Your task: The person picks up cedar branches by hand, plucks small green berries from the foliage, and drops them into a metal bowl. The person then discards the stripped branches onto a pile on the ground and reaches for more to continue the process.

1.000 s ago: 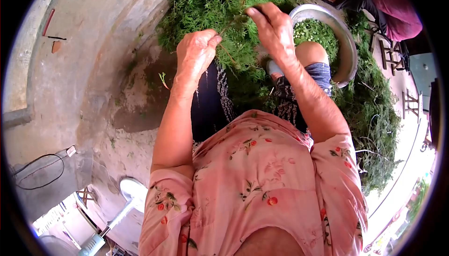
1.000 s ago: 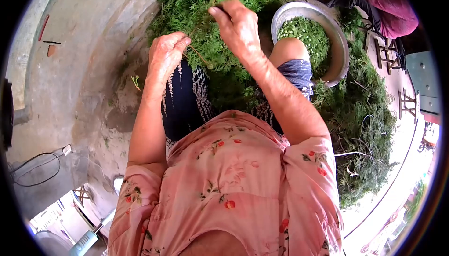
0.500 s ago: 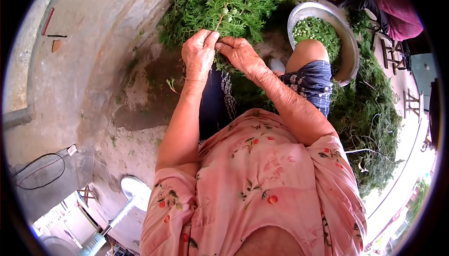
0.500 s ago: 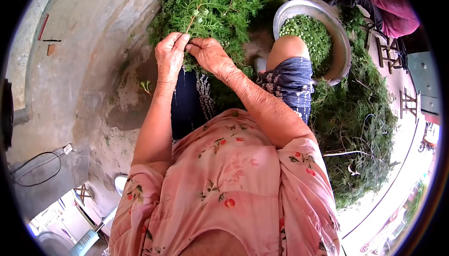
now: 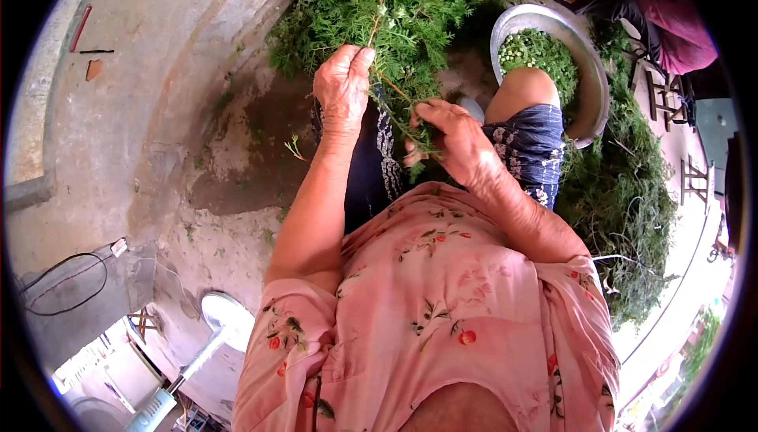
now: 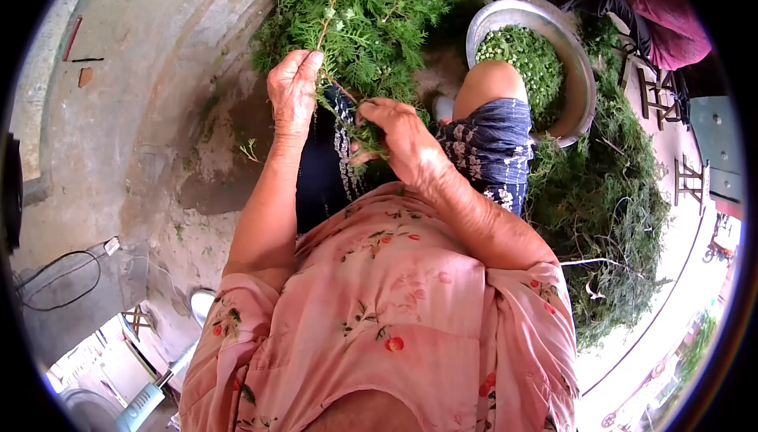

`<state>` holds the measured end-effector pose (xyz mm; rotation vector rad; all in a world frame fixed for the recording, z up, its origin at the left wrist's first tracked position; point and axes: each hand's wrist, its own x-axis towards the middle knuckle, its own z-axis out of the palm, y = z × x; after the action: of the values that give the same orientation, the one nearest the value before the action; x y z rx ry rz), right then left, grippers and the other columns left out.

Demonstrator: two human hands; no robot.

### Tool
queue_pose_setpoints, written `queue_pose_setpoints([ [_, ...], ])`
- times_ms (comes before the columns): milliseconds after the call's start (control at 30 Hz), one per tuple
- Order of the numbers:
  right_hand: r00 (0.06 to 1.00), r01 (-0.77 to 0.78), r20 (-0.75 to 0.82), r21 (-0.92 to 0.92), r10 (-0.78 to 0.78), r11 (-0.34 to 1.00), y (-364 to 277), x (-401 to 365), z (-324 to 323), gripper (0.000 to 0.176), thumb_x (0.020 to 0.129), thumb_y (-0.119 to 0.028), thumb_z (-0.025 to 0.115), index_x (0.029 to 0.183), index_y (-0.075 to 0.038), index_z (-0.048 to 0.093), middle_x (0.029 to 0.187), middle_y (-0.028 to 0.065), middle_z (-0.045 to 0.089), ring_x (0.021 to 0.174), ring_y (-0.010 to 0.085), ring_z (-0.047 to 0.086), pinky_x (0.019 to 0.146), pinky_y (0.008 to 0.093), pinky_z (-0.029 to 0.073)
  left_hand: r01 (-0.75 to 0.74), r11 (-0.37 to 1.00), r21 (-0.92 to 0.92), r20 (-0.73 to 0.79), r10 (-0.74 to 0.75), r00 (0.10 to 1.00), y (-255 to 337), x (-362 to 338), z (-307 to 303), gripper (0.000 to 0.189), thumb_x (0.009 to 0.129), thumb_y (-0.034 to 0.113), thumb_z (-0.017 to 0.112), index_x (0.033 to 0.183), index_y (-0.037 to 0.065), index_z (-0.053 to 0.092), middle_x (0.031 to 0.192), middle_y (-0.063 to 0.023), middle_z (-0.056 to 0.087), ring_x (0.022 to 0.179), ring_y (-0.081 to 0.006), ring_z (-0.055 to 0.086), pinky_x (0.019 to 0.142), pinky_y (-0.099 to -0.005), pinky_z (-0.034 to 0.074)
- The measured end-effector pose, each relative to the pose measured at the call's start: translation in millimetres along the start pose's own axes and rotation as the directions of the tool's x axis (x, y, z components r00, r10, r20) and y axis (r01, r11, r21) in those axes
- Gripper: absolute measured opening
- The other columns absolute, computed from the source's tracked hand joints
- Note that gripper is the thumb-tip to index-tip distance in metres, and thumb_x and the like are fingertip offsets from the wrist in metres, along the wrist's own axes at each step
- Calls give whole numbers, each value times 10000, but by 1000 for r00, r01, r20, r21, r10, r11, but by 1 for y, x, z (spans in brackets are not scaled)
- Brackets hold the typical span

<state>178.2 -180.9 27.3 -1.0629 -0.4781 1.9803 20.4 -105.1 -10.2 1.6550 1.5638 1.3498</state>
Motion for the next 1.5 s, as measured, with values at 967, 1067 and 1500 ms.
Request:
queue_pose_setpoints([
  [967, 980, 74, 199, -201, -34, 977, 24, 68, 27, 315, 780, -360, 664, 797, -53, 596, 735, -2, 562, 606, 89, 505, 482, 208, 378, 223, 895, -386, 97, -201, 975, 5, 2, -17, 136, 784, 123, 647, 784, -11, 627, 602, 16, 504, 555, -64, 436, 511, -215, 366],
  [1067, 977, 86, 207, -203, -44, 975, 26, 71, 25, 317, 783, -362, 662, 777, -52, 597, 723, -3, 561, 612, 77, 497, 494, 206, 379, 235, 878, -416, 96, -215, 972, 5, 3, -15, 128, 782, 114, 647, 775, -11, 625, 593, 22, 495, 541, -59, 421, 497, -212, 352],
  [1500, 992, -93, 92, 28, 90, 995, 8, -4, 19, 242, 862, -239, 527, 736, -39, 472, 690, 50, 472, 580, 152, 468, 478, 263, 363, 184, 927, -326, -15, -200, 980, -1, 11, 3, 155, 790, 114, 626, 735, -27, 599, 547, -4, 490, 498, -76, 409, 469, -246, 343],
])
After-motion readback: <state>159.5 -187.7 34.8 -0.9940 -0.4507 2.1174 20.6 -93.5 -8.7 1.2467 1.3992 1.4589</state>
